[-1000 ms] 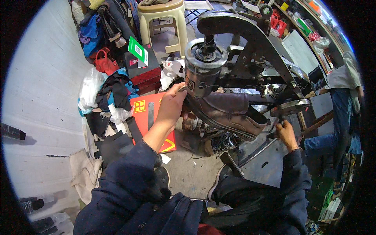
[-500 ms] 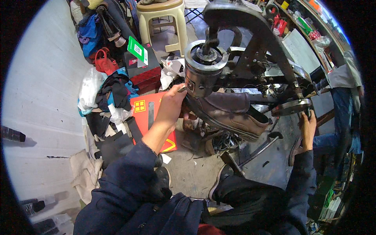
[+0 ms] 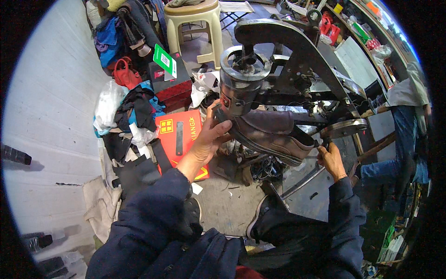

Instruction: The person picks up a brown leather shoe and uses a sewing machine to stitch along the sole and heel. They rotate the shoe to guide the needle, then use shears to trim excess thread before inspecting the finished seam.

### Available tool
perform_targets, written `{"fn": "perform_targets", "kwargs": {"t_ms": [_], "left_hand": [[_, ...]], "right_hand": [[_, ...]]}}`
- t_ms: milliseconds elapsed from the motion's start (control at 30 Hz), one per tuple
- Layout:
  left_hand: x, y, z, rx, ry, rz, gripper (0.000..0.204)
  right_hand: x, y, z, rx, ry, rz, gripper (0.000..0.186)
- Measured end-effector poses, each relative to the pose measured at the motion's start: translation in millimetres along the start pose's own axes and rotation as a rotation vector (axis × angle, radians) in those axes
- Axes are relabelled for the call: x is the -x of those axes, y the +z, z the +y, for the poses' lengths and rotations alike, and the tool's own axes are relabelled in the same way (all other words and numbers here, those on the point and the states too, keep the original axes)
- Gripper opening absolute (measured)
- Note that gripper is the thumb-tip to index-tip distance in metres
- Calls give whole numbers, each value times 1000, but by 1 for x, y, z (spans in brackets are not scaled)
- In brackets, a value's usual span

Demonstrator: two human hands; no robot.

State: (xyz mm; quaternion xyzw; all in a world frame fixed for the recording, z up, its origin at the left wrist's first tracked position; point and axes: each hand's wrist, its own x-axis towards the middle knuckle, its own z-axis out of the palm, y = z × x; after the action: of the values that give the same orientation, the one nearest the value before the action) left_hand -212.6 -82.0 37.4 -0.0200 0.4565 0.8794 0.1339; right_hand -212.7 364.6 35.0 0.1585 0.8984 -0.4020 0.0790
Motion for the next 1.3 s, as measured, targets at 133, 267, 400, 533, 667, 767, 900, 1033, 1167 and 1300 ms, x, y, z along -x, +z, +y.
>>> {"fn": "perform_targets", "kwargs": {"t_ms": [133, 267, 400, 533, 667, 767, 900, 1033, 1167, 1300], "left_hand": [[-4, -1, -2, 99, 24, -70, 80], [-7, -2, -4, 130, 28, -77, 79], [-5, -2, -6, 121, 24, -31, 76], [-7, -2, -7, 138, 24, -46, 74], [-9, -2, -10, 190, 38, -66, 74], [-9, -2, -12, 206, 6, -86, 73], [-7, -2, -14, 204, -14, -88, 70], [-8, -2, -12, 203, -14, -82, 74], [-9, 0, -14, 225, 17, -76, 64], [-11, 1, -14, 189, 1, -17, 63]], "right_hand": [[6, -1, -11, -44, 12, -18, 28], [11, 0, -20, -96, -55, -60, 25], [19, -18, -38, -33, -265, 12, 32], [11, -70, -44, -71, -438, 322, 26], [-15, -105, -2, -95, -363, 565, 19], [-41, -108, 48, 11, -302, 526, 17], [-55, -82, 85, 191, -157, 344, 37], [-30, -32, 63, 36, 6, -46, 52], [1, -17, 5, 41, -120, -21, 52], [11, -63, -36, 82, -491, 315, 21]]}}
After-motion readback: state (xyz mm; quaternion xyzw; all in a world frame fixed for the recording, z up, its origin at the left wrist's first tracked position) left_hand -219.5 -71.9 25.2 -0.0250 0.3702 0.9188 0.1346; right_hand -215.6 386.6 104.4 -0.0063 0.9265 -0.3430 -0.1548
